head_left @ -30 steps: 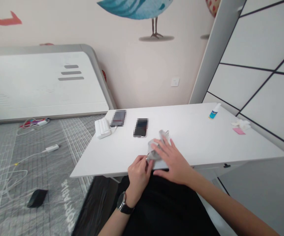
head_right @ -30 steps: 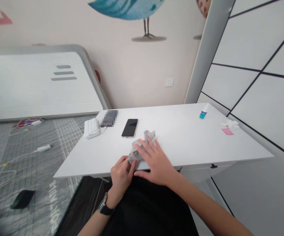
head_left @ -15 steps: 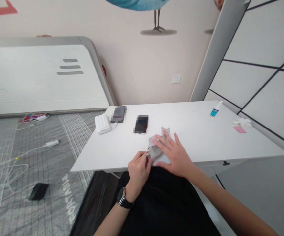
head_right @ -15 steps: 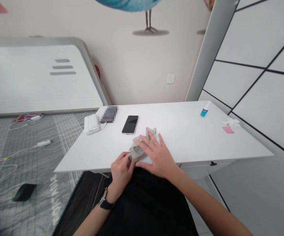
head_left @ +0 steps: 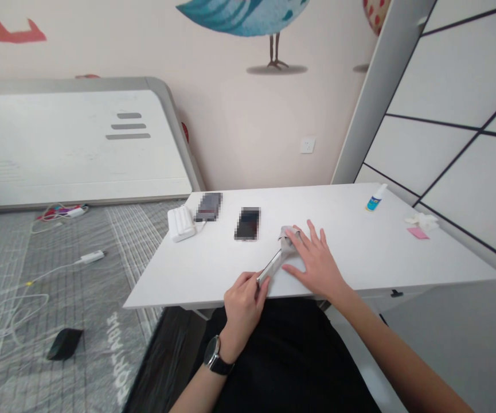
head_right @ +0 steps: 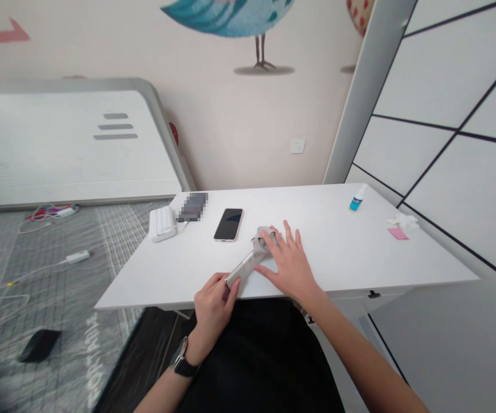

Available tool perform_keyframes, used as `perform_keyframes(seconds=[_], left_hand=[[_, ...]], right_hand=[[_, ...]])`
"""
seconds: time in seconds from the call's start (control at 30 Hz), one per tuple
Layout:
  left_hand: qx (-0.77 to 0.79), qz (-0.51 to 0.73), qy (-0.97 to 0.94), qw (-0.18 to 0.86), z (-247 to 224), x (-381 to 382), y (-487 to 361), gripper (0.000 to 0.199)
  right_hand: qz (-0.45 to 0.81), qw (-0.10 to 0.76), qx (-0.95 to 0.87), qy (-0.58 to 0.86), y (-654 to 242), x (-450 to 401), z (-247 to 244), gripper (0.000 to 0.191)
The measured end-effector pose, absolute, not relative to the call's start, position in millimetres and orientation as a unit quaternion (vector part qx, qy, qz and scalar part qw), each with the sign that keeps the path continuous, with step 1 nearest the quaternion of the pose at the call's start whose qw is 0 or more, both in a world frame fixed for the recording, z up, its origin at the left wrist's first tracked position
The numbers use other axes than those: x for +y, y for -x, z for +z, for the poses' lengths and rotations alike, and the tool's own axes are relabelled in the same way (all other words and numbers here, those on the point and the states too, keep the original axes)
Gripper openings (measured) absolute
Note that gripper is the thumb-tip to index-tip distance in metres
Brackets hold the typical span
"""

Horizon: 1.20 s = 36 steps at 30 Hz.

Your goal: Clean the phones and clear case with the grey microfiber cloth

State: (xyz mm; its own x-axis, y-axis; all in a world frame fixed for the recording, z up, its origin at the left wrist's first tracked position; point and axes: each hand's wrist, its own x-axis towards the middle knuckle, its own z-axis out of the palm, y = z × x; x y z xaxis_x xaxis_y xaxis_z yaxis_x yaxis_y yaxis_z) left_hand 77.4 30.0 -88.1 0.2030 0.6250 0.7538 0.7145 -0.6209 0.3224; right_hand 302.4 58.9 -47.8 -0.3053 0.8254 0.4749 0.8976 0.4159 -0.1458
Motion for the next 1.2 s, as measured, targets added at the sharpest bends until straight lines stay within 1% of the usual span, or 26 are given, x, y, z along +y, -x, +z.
perform_keyframes(seconds=[0.07,0.1,0.2,0.3,0.37,0.4,0.47,0.57,0.6,0.67,0.73,0.83,0.93,1.03,1.13,1.2], left_hand=[[-0.426,-0.466,0.774,0.045,-88.5,29.6,-77.1,0.007],[-0.423,-0.468,0.775,0.045,-89.0,29.6,-76.7,0.006],[-0.418,-0.468,0.777,0.052,-91.0,30.8,-74.6,0.007],[-0.415,-0.476,0.773,0.066,-92.5,32.4,-72.4,0.021],[-0.413,-0.477,0.773,0.068,-92.4,32.8,-72.0,0.024],[-0.415,-0.475,0.773,0.068,-92.0,32.6,-72.3,0.023],[-0.424,-0.467,0.773,0.063,-90.8,32.0,-73.7,0.017],[-0.434,-0.46,0.773,0.058,-90.2,31.5,-75.7,0.01],[-0.434,-0.46,0.772,0.06,-90.7,31.7,-75.8,0.011],[-0.432,-0.467,0.769,0.068,-92.4,32.1,-75.0,0.019],[-0.431,-0.47,0.767,0.071,-93.9,32.4,-73.7,0.025],[-0.433,-0.46,0.772,0.061,-93.9,31.8,-73.4,0.018],[-0.438,-0.455,0.774,0.049,-91.9,30.8,-75.0,0.011],[-0.438,-0.457,0.773,0.045,-90.3,30.1,-76.2,0.011],[-0.437,-0.457,0.773,0.044,-89.1,29.7,-76.5,0.01],[-0.436,-0.455,0.775,0.051,-88.6,29.7,-76.4,0.011]], right_hand=[[-0.073,0.242,-0.811,0.527,-300.4,55.1,-48.9,0.093],[-0.073,0.242,-0.814,0.523,-296.2,49.4,-48.8,0.095],[-0.058,0.235,-0.838,0.49,-277.0,25.7,-45.8,0.092],[-0.028,0.215,-0.889,0.402,-262.5,11.2,-42.6,0.088],[-0.028,0.206,-0.907,0.365,-263.5,14.9,-42.3,0.083],[-0.035,0.206,-0.905,0.371,-267.2,20.4,-42.7,0.081],[-0.056,0.218,-0.873,0.432,-277.0,34.1,-44.1,0.077],[-0.08,0.237,-0.821,0.513,-282.6,43.3,-46.1,0.081],[-0.078,0.235,-0.827,0.505,-280.1,41.0,-46.6,0.084],[-0.059,0.217,-0.867,0.445,-271.8,31.7,-47.2,0.089],[-0.044,0.199,-0.896,0.395,-266.1,24.4,-47.1,0.088],[-0.055,0.219,-0.877,0.424,-272.3,29.3,-45.8,0.086],[-0.038,0.272,-0.854,0.442,-286.7,43.7,-43.9,0.089],[-0.01,0.316,-0.847,0.428,-293.3,51.1,-42.7,0.082],[-0.008,0.325,-0.841,0.432,-291.0,49.6,-41.9,0.066],[-0.02,0.33,-0.835,0.44,-286.6,45.8,-40.4,0.061]])
